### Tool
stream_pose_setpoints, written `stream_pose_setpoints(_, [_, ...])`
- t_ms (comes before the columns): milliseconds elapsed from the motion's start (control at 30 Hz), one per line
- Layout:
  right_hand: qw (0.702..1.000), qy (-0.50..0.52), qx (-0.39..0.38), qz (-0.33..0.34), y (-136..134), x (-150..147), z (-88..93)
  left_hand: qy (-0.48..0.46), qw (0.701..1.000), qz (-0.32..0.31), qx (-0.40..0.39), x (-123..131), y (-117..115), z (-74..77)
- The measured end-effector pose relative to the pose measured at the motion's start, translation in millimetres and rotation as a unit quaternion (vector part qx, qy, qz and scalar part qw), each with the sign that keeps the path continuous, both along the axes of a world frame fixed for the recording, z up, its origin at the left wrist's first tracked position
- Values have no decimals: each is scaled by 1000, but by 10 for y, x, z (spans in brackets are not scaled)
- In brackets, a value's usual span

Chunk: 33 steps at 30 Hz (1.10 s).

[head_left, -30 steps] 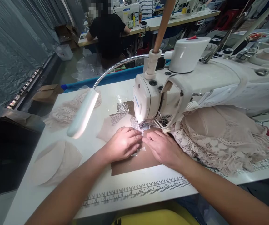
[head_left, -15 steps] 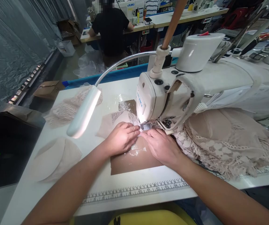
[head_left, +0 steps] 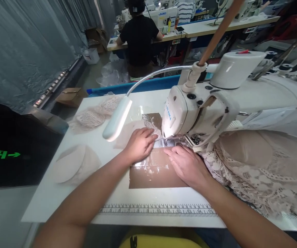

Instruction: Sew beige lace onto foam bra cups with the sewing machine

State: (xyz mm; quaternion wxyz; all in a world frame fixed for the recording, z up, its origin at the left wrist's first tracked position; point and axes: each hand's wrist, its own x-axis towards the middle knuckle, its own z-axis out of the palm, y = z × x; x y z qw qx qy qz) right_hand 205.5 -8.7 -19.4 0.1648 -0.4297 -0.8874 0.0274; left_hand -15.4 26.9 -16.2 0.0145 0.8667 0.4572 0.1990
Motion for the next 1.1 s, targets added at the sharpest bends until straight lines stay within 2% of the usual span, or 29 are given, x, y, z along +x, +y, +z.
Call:
stream_pose_setpoints(233, [999, 22, 29, 32, 14, 44, -40, -19, 996, 89, -3, -105, 63, -49])
stream_pose_setpoints(333, [997, 27, 43, 50, 41, 66, -77, -4, 993, 119, -14, -125, 53, -22])
stream_pose_setpoints(433, [997, 42, 28, 61, 66, 89, -110, 18, 989, 134, -55, -194, -48, 136])
stream_pose_setpoints(533, [997, 52, 15, 64, 76, 115, -128, 24, 979, 185, -85, -464, -305, 373])
stream_pose_setpoints(600, [996, 54, 13, 67, 73, 128, -131, 24, 955, 283, -85, -808, -557, 486])
stream_pose_setpoints(633, [996, 53, 13, 67, 70, 131, -131, 25, 934, 350, -73, -1017, -700, 513])
stream_pose_setpoints(700, [997, 50, 13, 65, 66, 133, -134, 14, 867, 494, -64, -1448, -1004, 505])
stream_pose_setpoints(733, [997, 50, 12, 63, 65, 133, -137, -6, 838, 540, -79, -1637, -1158, 478])
stream_pose_setpoints(767, [997, 50, 12, 62, 66, 131, -142, -38, 823, 557, -106, -1789, -1309, 444])
stream_pose_setpoints(833, [997, 53, 11, 59, 69, 126, -150, -60, 830, 538, -134, -1936, -1582, 380])
stream_pose_setpoints(867, [997, 55, 9, 57, 70, 123, -149, -73, 838, 521, -141, -1924, -1692, 362])
stream_pose_setpoints(933, [996, 65, 1, 54, 63, 116, -131, -145, 857, 461, -179, -1746, -1835, 373])
stream_pose_setpoints(967, [996, 74, -5, 53, 54, 112, -110, -215, 860, 406, -221, -1599, -1858, 402])
stream_pose_setpoints(1033, [994, 100, -20, 47, 24, 110, -47, -340, 839, 261, -335, -1241, -1799, 488])
stream_pose_setpoints(1100, [989, 141, -30, 35, -18, 116, 38, -354, 829, 129, -414, -854, -1606, 568])
